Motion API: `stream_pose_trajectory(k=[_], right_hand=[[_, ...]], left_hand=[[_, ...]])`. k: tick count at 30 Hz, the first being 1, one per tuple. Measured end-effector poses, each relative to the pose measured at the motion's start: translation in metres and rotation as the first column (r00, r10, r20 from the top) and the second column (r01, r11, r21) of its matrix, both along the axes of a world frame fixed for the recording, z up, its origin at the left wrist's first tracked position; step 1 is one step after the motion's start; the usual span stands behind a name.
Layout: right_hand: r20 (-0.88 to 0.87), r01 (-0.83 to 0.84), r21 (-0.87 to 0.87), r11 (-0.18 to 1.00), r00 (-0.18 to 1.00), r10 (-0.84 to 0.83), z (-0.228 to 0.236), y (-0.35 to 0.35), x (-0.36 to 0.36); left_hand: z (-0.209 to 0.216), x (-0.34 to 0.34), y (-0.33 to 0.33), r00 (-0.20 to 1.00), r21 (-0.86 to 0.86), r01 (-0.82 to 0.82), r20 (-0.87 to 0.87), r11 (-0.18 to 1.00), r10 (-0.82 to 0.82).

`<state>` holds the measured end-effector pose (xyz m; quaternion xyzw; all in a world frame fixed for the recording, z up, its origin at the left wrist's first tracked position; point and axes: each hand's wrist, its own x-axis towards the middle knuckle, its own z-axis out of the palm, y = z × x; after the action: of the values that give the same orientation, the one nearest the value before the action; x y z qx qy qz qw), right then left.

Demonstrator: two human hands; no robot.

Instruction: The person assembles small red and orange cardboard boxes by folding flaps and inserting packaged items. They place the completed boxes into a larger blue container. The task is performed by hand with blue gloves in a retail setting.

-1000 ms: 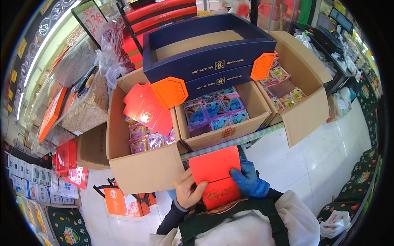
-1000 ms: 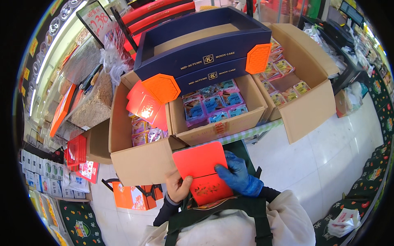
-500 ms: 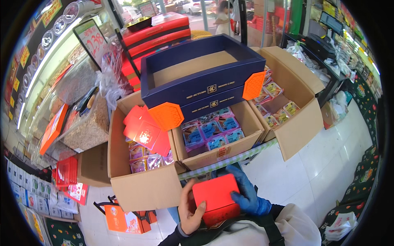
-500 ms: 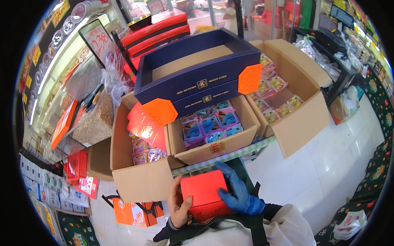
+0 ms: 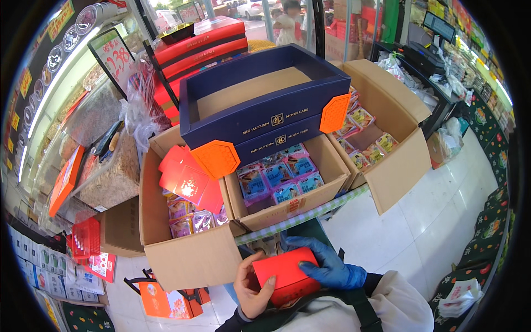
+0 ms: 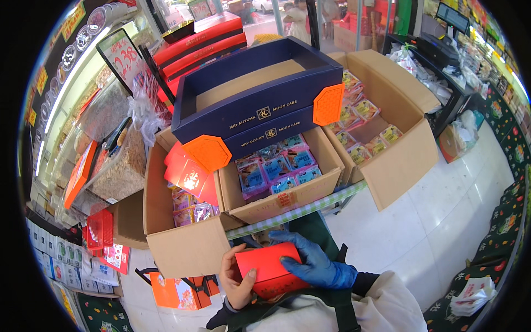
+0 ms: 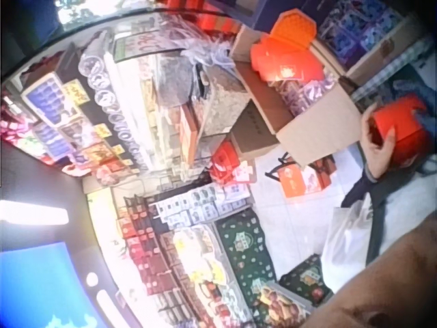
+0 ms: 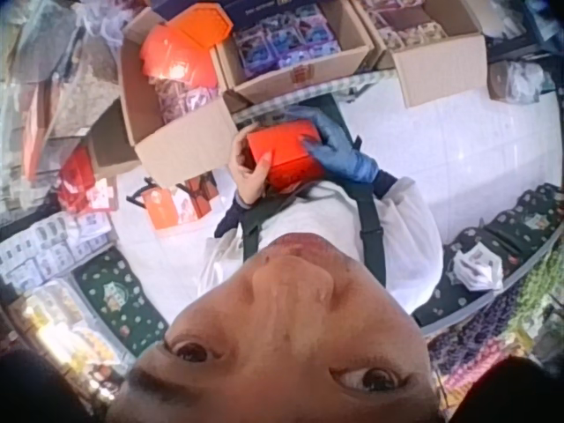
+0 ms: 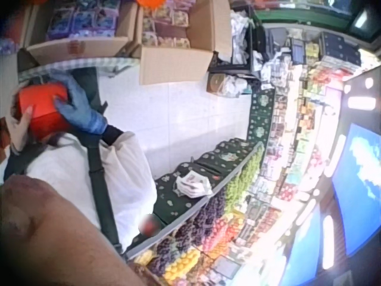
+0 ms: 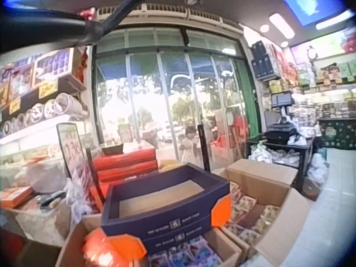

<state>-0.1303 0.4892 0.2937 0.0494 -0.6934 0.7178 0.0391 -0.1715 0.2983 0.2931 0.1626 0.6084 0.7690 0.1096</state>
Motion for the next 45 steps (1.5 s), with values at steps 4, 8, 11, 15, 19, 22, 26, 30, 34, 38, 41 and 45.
stream_pose_trajectory(k=[4,8,11,15,19,22,26,30,34,38,41,45], right_hand=[[0.001,-0.049,0.056,0.997,0.999,0.049,-0.001,0.005,-0.001],[-0.137,-0.102,0.073,0.992,0.984,0.111,0.007,0.008,-0.002],[-0.184,-0.247,0.017,0.969,0.952,0.246,0.006,0.014,0.000],[-0.303,-0.321,0.053,0.946,0.897,0.322,0.003,0.014,-0.007],[-0.231,-0.380,0.117,0.917,0.888,0.398,0.014,0.022,-0.009],[-0.191,-0.369,0.190,0.910,0.895,0.403,0.023,0.030,-0.014],[-0.121,-0.326,0.151,0.933,0.931,0.344,0.026,0.030,-0.010],[-0.054,-0.260,0.065,0.963,0.963,0.263,0.030,0.022,-0.006],[-0.038,-0.272,0.066,0.960,0.961,0.274,0.027,0.019,-0.013],[0.000,-0.161,0.124,0.979,0.987,0.163,0.001,0.020,-0.028],[0.253,0.056,-0.265,0.963,0.967,0.013,-0.005,0.019,-0.043],[-0.192,-0.013,0.033,0.999,0.981,0.020,-0.002,0.031,-0.053]], left_hand=[[-0.003,-0.005,-0.003,0.998,-0.039,0.039,-0.042,0.999,-0.040],[-0.010,-0.029,-0.016,0.898,0.104,0.433,-0.132,0.895,-0.419],[-0.013,-0.057,-0.011,0.572,0.186,0.804,0.022,0.565,-0.820],[-0.029,-0.062,0.000,0.333,0.204,0.926,-0.045,0.317,-0.942],[-0.015,-0.057,-0.002,0.434,-0.123,0.878,-0.198,0.462,-0.879],[-0.012,-0.053,0.000,0.508,-0.211,0.805,-0.237,0.554,-0.828],[0.011,-0.047,0.002,0.583,-0.301,0.706,-0.268,0.641,-0.767],[0.026,-0.039,-0.002,0.639,-0.406,0.590,-0.293,0.698,-0.711],[0.021,-0.039,-0.002,0.644,-0.395,0.612,-0.254,0.685,-0.722],[-0.007,-0.051,0.003,0.588,0.131,0.768,0.241,0.626,-0.772],[-0.019,-0.066,0.014,0.600,0.406,0.539,0.430,0.738,-0.674],[-0.015,-0.073,0.028,0.502,0.788,0.124,0.475,0.604,-0.723]])
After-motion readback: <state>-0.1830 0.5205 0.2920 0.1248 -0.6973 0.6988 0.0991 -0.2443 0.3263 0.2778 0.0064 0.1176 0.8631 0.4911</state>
